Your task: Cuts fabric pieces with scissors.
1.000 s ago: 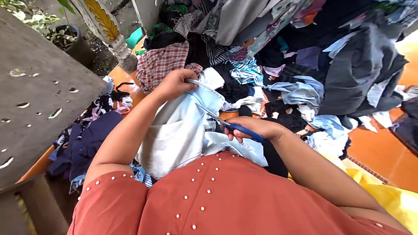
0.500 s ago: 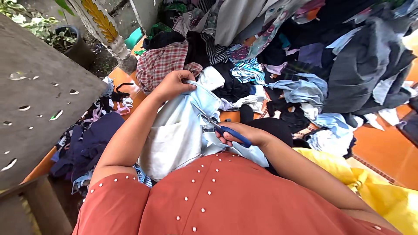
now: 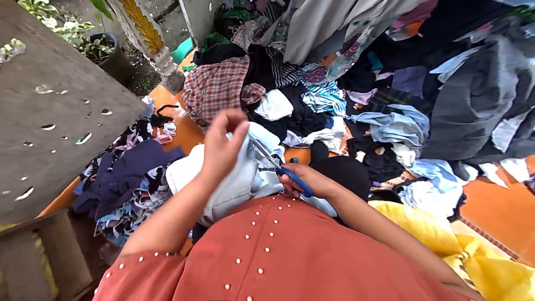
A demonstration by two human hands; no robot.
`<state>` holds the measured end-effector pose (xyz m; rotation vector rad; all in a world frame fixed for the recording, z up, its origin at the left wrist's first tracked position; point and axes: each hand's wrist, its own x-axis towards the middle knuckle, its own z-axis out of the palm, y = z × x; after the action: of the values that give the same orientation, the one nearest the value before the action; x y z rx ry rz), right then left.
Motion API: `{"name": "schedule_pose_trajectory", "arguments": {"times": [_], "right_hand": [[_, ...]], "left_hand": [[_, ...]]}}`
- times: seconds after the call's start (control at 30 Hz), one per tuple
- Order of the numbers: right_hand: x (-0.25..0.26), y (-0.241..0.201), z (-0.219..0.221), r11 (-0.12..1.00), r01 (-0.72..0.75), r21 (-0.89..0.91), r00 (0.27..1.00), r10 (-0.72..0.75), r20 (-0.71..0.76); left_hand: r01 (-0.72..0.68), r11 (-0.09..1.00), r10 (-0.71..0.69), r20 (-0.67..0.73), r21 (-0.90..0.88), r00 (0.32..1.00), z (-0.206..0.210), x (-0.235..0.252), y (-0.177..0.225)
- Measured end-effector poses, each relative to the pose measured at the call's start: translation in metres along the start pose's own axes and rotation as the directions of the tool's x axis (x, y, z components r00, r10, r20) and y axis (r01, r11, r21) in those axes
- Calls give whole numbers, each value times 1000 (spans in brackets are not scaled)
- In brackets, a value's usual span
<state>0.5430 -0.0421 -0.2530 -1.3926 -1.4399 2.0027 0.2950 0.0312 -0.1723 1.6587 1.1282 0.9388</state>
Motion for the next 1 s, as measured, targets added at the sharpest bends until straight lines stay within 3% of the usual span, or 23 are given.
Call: {"name": "schedule_pose_trajectory", "arguments": {"times": [0.03,0.1,0.17,0.23,0.3,0.37,0.47,0.6,0.7,0.83,1.0], "right_hand": [[1,-1,-1,1000,3,-18,1000,-3,0],[3,-8,-5,998,2,-67,1000,-1,15],[4,-16,-7,994,-15,-113,999,20,39],[3,-22,-7,985,-32,-172,998,43,56],[2,-26,-3,979,-32,-201,998,44,55],[0,-28,3,980,-27,-198,998,38,51],[0,-27,14,981,-16,-196,998,29,64],[-3,-27,26,955,16,-297,994,17,110],[-7,-29,33,931,40,-362,991,9,131],[-5,-26,42,952,64,-298,991,-27,128],[-1,-30,55,985,75,-156,992,-58,108]], "left_hand": [[177,960,-158,104,-216,982,15,-26,0],[599,685,-440,420,-415,794,37,-57,-7],[775,391,-600,501,-497,624,48,-68,-20],[698,251,-681,390,-671,620,56,-69,-22],[474,154,-702,242,-867,670,63,-67,-17],[200,65,-770,78,-978,633,68,-59,-13],[-80,-16,-813,-34,-997,581,64,-48,-18],[-220,-20,-762,-128,-975,635,56,-48,-27],[-228,128,-650,-255,-965,716,52,-57,-38],[-182,369,-513,-363,-912,778,45,-64,-43],[-196,428,-415,-385,-882,824,35,-65,-51]]}}
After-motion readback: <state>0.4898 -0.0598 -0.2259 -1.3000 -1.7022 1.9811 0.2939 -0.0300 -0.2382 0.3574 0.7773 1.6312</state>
